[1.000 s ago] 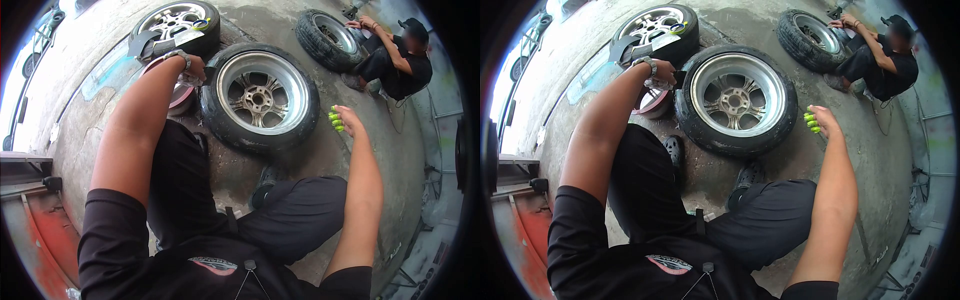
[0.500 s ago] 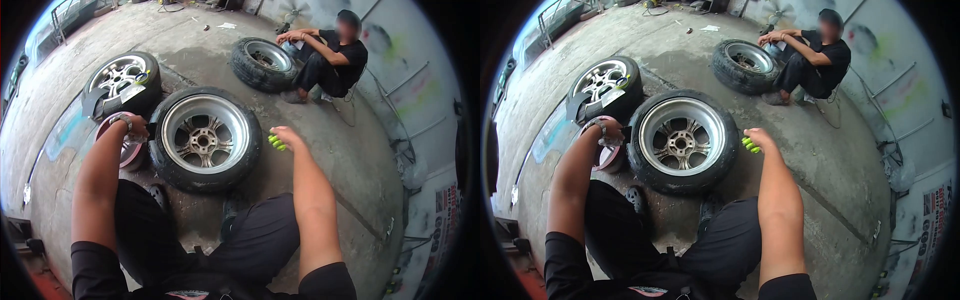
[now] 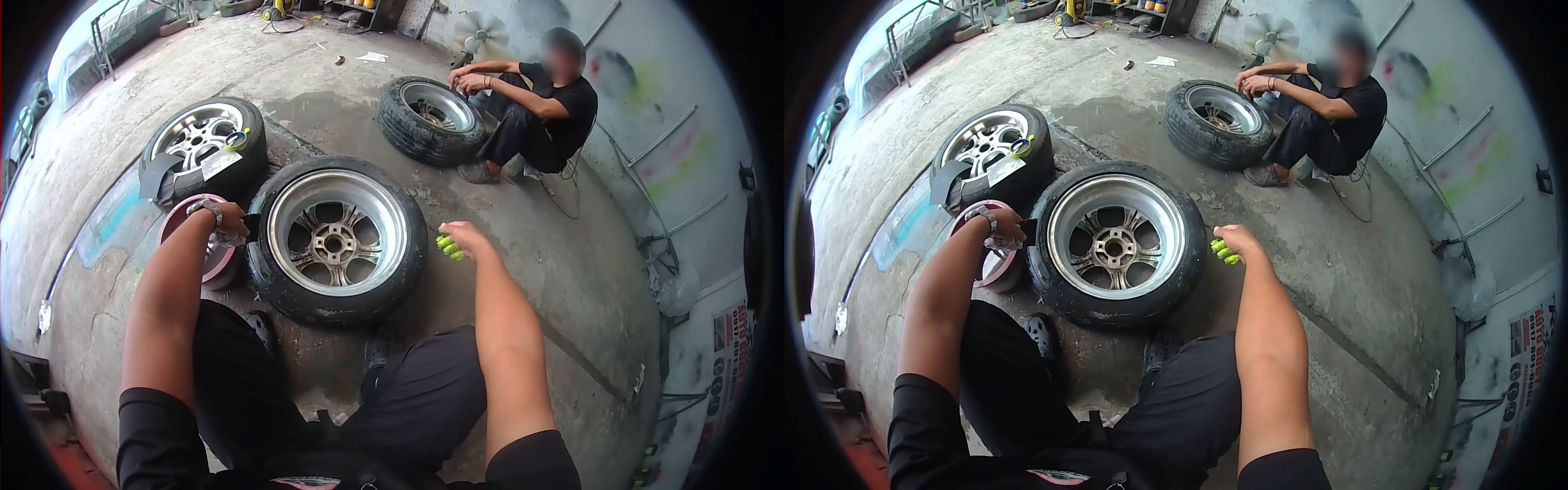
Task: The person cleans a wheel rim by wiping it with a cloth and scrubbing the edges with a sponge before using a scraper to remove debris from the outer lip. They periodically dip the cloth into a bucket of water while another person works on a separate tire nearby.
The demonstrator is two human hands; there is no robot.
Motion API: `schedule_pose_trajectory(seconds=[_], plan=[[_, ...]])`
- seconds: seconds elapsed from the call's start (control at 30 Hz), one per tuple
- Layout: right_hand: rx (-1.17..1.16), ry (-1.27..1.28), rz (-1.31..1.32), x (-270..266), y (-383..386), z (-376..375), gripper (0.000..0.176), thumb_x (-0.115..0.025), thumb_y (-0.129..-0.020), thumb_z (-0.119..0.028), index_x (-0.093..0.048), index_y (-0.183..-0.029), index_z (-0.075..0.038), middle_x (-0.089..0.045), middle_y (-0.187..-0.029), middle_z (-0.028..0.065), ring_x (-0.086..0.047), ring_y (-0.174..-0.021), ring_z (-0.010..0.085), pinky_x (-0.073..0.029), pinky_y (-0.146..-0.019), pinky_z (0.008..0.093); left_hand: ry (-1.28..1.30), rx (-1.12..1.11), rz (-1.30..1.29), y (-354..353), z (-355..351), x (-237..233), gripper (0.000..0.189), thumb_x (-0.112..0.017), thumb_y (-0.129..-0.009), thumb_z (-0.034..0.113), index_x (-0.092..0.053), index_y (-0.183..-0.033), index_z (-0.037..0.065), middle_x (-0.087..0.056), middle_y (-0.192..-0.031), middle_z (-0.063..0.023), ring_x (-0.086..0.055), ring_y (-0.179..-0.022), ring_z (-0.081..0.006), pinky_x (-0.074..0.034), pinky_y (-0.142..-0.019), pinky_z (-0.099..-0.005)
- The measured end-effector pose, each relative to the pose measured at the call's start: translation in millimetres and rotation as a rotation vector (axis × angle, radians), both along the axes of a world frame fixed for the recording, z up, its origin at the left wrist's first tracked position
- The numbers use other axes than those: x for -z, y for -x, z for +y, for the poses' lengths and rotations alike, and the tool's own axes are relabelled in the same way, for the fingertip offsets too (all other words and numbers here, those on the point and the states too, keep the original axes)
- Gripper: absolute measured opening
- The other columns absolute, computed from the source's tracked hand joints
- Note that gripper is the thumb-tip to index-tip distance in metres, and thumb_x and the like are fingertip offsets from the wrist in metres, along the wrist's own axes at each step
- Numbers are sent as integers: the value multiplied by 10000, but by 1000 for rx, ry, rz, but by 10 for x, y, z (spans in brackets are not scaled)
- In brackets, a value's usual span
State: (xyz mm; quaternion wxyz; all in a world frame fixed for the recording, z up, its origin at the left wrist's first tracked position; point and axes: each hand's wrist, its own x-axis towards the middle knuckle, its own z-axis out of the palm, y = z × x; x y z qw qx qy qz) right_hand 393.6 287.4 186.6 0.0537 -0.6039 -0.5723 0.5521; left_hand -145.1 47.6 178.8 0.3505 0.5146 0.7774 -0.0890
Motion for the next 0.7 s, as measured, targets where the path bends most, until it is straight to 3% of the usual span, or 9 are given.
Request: schedule_pose_trajectory(seconds=[0.17, 0.37, 0.43, 0.5, 0.6, 0.7], plan=[[2, 1, -20, 20, -7, 8, 306, -609, -1056, -327, -642, -1216, -68, -676, -941, 82, -640, -741, 210, -528, -679, 404, -46, 33, 65, -33, -21, -10, 535, -811, -828, 425, -763, -1181, 27, -795, -1058, -144, -774, -935, -283, -603, -859, -415], [-26, -4, -54, -13, 13, -16, 307, -593, -1069, -328, -640, -1218, -63, -694, -936, 86, -643, -731, 213, -524, -643, 390, -88, 0, -32, 17, -17, 166, 535, -807, -834, 423, -758, -1169, 8, -786, -1092, -167, -769, -961, -287, -601, -856, -417], [-38, -6, -59, 21, 35, -26, 311, -570, -1083, -337, -639, -1196, -56, -697, -899, 95, -630, -661, 201, -507, -570, 366, -31, -44, -76, -60, -22, 132, 555, -815, -822, 420, -750, -1184, 5, -797, -1019, -154, -772, -949, -282, -601, -858, -411], [-62, 0, -94, 83, 57, 12, 318, -561, -1088, -345, -636, -1189, -53, -694, -880, 101, -619, -624, 192, -494, -535, 351, -144, 74, 28, 0, 38, 351, 528, -812, -815, 407, -762, -1164, 14, -800, -983, -140, -775, -927, -286, -598, -861, -416], [-24, 7, 14, 154, 47, 95, 333, -541, -1097, -356, -623, -1203, -50, -702, -880, 115, -600, -578, 192, -473, -497, 331, -158, -69, -99, -100, 86, 211, 491, -775, -814, 419, -787, -1130, 44, -782, -1082, -188, -759, -1016, -327, -584, -918, -437], [-33, -7, 26, 146, 34, 109, 408, -515, -1103, -419, -616, -1240, -48, -711, -939, 130, -616, -631, 202, -485, -531, 352, -282, -34, -2, -207, 113, 105, 467, -787, -828, 411, -770, -1078, 17, -785, -1017, -183, -765, -969, -318, -588, -872, -439]])
